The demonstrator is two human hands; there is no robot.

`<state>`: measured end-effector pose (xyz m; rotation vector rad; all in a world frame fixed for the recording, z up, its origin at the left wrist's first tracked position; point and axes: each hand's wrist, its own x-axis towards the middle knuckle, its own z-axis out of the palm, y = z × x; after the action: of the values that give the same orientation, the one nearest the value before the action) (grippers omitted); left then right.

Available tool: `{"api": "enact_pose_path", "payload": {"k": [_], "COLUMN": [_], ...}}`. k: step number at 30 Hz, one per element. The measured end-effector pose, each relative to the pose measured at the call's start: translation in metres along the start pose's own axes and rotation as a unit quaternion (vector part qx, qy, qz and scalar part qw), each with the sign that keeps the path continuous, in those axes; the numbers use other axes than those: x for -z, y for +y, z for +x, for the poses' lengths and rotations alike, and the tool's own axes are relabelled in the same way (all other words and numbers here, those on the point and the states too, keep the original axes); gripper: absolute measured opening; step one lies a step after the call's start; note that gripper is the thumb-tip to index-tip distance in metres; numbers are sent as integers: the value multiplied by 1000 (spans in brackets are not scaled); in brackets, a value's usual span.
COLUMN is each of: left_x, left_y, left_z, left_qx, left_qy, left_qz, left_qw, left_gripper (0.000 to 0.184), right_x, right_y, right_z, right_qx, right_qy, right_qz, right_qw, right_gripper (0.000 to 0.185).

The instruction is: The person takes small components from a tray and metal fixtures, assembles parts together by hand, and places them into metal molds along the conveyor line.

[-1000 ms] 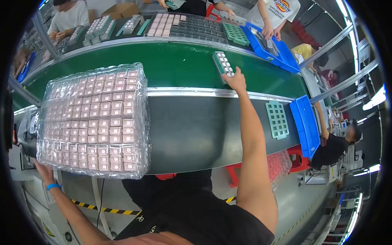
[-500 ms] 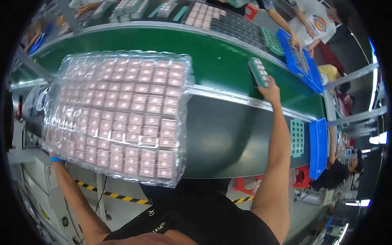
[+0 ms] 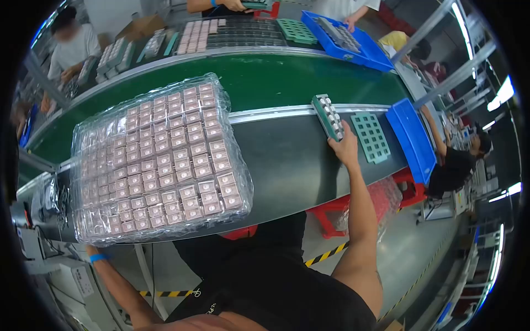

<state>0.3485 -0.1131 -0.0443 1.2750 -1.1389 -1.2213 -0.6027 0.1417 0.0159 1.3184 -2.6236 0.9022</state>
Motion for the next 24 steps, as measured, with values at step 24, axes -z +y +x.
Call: {"api": "enact_pose_path", "payload": {"k": [24], "left_x": [-74], "left_y": [39], "left_z": [-20], "left_qx": [8], "left_qy": [45], "left_qz": [-157], "left_qw": [986], "left_gripper": [52], "right_x": [-61], "right_y": [-279], "right_z": [-118], "right_qx": [-84], "right_qy": [-221], "right_qz": [729], "right_qw": [642], "right_gripper": [78]}}
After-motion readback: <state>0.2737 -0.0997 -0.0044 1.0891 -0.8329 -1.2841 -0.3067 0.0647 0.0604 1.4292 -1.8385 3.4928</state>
